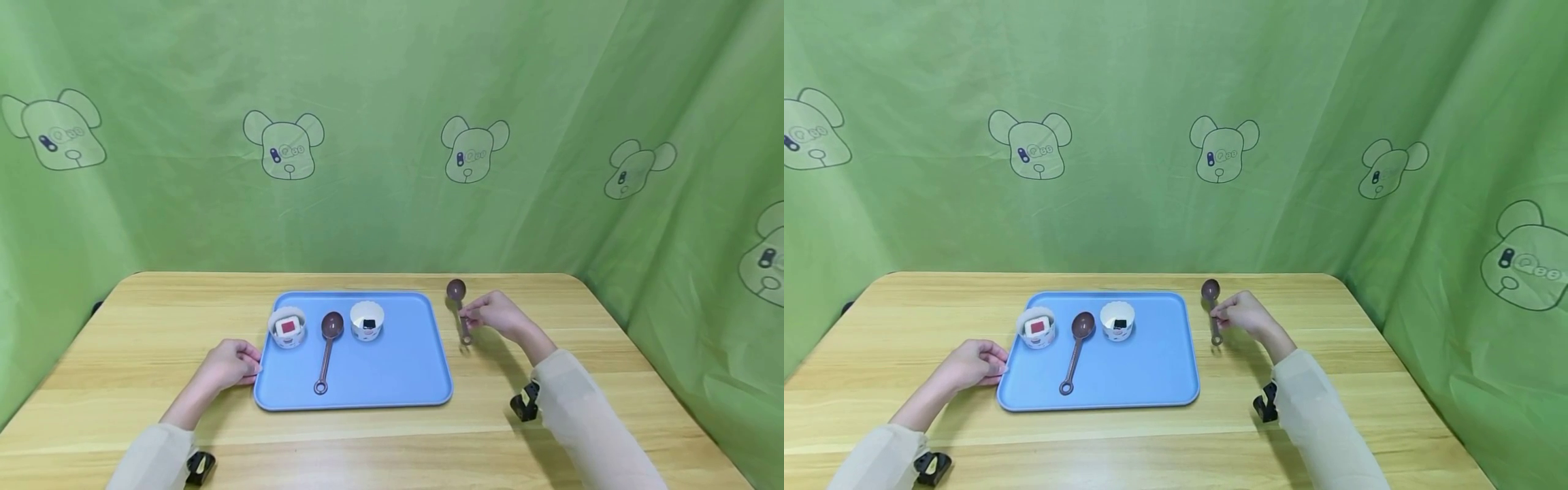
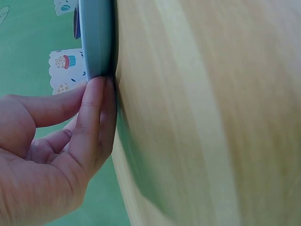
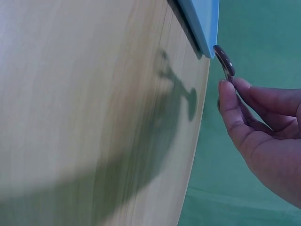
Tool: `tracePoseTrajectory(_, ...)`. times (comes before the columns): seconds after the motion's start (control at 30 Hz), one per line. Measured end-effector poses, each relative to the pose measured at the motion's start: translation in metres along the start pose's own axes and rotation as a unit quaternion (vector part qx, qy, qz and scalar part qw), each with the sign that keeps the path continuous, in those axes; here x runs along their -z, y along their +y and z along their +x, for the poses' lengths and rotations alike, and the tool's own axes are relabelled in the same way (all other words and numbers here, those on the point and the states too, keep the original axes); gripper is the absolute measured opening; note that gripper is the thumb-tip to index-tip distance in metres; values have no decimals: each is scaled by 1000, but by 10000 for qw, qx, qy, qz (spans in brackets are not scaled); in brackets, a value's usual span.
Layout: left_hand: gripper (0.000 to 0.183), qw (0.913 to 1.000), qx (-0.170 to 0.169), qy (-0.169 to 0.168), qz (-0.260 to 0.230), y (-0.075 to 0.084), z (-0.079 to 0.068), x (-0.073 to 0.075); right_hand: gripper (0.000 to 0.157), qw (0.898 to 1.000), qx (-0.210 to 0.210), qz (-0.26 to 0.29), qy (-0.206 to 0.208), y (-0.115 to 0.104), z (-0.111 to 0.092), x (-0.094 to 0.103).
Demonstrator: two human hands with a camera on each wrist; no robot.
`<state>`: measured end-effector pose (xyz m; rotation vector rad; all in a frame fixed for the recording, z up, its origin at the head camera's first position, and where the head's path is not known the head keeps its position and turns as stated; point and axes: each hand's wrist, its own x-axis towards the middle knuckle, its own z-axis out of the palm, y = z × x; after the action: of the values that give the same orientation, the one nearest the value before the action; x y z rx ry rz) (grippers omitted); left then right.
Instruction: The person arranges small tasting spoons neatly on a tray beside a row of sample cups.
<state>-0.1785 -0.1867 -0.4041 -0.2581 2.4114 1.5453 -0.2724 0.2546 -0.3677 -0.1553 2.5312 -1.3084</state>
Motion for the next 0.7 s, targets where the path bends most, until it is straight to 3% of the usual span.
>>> tracePoseTrajectory(0.7,19,9999,-44,-28,155,-1,2,1,28,9993,206,-84,-310,-14,2,-9)
